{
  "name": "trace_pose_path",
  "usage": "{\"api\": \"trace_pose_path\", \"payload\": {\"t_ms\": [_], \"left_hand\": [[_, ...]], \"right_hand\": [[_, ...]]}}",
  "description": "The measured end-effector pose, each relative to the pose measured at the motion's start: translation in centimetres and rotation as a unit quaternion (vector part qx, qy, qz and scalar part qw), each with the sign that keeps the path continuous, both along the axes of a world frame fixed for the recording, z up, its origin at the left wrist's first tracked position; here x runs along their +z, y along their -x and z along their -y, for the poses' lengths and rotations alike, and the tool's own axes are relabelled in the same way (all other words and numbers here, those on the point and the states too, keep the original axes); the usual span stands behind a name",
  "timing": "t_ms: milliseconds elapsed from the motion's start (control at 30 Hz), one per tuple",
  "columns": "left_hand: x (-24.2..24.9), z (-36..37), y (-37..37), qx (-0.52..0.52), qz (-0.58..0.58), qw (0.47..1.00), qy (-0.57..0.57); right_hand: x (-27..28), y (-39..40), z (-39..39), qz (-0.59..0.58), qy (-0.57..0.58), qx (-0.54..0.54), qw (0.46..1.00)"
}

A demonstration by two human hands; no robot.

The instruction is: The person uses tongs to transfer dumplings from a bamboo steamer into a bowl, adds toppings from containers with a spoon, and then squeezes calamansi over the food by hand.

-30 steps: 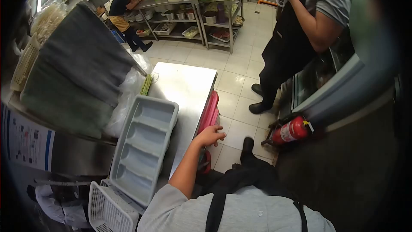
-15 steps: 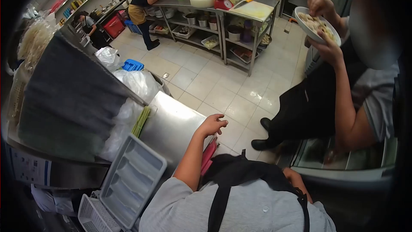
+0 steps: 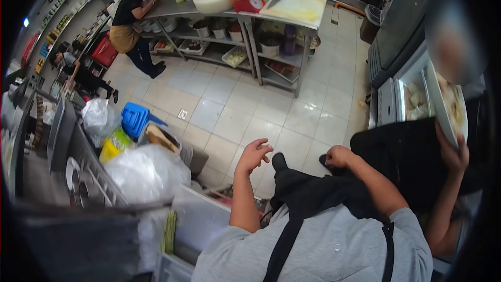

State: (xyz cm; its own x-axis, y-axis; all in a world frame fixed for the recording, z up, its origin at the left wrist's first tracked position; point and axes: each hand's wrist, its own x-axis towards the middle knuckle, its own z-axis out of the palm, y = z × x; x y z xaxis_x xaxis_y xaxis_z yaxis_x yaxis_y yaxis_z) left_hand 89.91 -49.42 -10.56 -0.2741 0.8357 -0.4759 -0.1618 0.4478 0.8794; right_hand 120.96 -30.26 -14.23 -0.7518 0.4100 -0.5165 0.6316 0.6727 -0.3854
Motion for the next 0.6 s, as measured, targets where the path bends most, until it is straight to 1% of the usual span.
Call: {"api": "trace_pose_path", "payload": {"t_ms": [33, 100, 133, 167, 200, 233, 267, 300, 333, 367, 400, 433, 467, 500, 567, 600], "left_hand": [[-0.1, -1.5, 1.8, -0.002, 0.002, 1.000, -0.004], [-0.4, -3.9, 5.0, 0.042, -0.007, 0.999, 0.032], [0.5, -5.6, 6.5, 0.036, -0.042, 0.997, 0.047], [1.0, -7.6, 8.7, 0.029, -0.045, 0.998, 0.044], [1.6, -9.3, 10.7, 0.011, -0.061, 0.997, 0.040], [1.9, -11.7, 12.0, -0.031, -0.072, 0.996, 0.033], [2.9, -14.0, 13.2, -0.051, -0.073, 0.996, 0.017], [4.0, -16.0, 13.8, -0.081, -0.108, 0.991, 0.013], [5.0, -18.2, 14.5, -0.106, -0.144, 0.984, -0.002], [7.1, -20.7, 14.6, -0.138, -0.156, 0.978, -0.004], [8.1, -23.3, 14.9, -0.174, -0.177, 0.968, -0.028], [7.5, -26.0, 15.5, -0.191, -0.165, 0.964, -0.080], [9.7, -28.0, 15.1, -0.224, -0.163, 0.957, -0.092], [11.1, -30.2, 15.2, -0.251, -0.155, 0.951, -0.094], [14.1, -34.3, 14.9, -0.310, -0.150, 0.932, -0.114], [15.1, -35.8, 15.3, -0.309, -0.155, 0.930, -0.122]], "right_hand": [[1.0, 1.4, -1.6, 0.002, -0.004, -0.002, 1.000], [2.2, 3.2, -3.9, 0.058, -0.036, -0.049, 0.996], [0.8, 2.9, -5.6, 0.040, -0.038, -0.066, 0.996], [0.4, 4.0, -7.7, 0.037, -0.041, -0.073, 0.996], [0.1, 3.7, -8.9, 0.024, -0.051, -0.101, 0.993], [-0.1, 1.9, -9.2, 0.017, -0.064, -0.151, 0.986], [-2.6, 0.4, -10.5, 0.063, -0.102, -0.139, 0.983], [-4.1, -1.5, -10.8, 0.103, -0.061, -0.176, 0.977], [-5.2, -2.8, -11.2, 0.166, -0.039, -0.169, 0.971], [-4.8, -3.6, -10.9, 0.214, -0.016, -0.200, 0.956], [-3.4, -4.1, -10.0, 0.211, -0.018, -0.268, 0.940], [-6.8, -6.1, -10.2, 0.223, 0.017, -0.319, 0.921], [-5.4, -6.1, -9.0, 0.229, 0.023, -0.403, 0.886], [-5.2, -6.2, -8.7, 0.224, 0.035, -0.427, 0.875], [-6.9, -7.8, -8.0, 0.158, 0.049, -0.383, 0.909], [-13.3, -6.9, -7.4, 0.228, -0.094, -0.474, 0.845]]}}
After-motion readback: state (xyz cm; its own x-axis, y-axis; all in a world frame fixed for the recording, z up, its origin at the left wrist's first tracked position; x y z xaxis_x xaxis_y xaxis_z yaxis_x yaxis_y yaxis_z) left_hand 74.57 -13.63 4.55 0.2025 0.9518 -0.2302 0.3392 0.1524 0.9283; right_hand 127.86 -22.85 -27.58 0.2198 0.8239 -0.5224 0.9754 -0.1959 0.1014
